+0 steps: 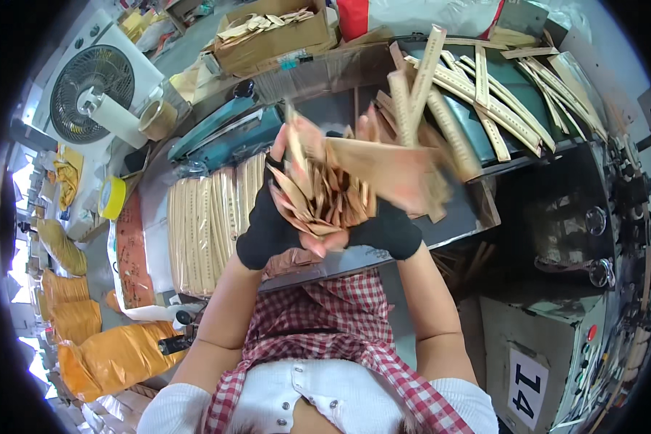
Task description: Organizing and packaging bundles of wooden strips into plastic bags and sealing them.
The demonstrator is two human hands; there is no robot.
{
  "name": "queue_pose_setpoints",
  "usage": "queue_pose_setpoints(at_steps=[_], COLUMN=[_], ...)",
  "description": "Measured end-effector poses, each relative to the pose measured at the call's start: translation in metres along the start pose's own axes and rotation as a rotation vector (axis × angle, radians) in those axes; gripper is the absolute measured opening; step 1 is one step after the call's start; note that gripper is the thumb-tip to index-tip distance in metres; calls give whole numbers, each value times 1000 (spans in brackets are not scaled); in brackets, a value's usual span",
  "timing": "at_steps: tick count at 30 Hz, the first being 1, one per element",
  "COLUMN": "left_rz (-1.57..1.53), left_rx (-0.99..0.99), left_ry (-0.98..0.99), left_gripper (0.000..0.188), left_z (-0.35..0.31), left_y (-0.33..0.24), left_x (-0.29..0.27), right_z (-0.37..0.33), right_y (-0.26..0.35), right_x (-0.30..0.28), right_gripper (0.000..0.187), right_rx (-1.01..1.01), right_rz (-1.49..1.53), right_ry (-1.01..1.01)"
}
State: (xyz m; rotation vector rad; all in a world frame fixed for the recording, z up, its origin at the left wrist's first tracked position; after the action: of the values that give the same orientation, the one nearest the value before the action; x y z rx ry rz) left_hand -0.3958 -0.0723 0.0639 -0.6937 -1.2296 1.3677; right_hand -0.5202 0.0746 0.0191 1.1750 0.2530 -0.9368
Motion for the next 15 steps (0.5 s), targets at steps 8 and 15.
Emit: queue_pose_setpoints(at_steps=[8,15], left_rz=[-95,-226], left_rx=[-37,98], left_ry=[-220,95], left_gripper=[110,155], left_z=[34,23], left_y=[12,0], left_x=[-1,-12], right_z=[48,36], right_y=[-15,13], right_x=[12,2], right_gripper=[127,135], right_rx=[170,221], right_rz=[330,670], right_ry=[-344,-212])
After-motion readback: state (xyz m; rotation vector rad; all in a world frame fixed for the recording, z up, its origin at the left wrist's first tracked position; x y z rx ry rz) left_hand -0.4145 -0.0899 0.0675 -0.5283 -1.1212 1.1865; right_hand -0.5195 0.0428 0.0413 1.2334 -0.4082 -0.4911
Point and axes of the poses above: each hand's wrist, its own z-axis towards the middle knuckle, its own x-axis out of the palm, y = z × x, the point moved 2 cm from there along z, towards the middle knuckle, and after that the axes turned 14 degrees about -z, right-handed, at the moved point
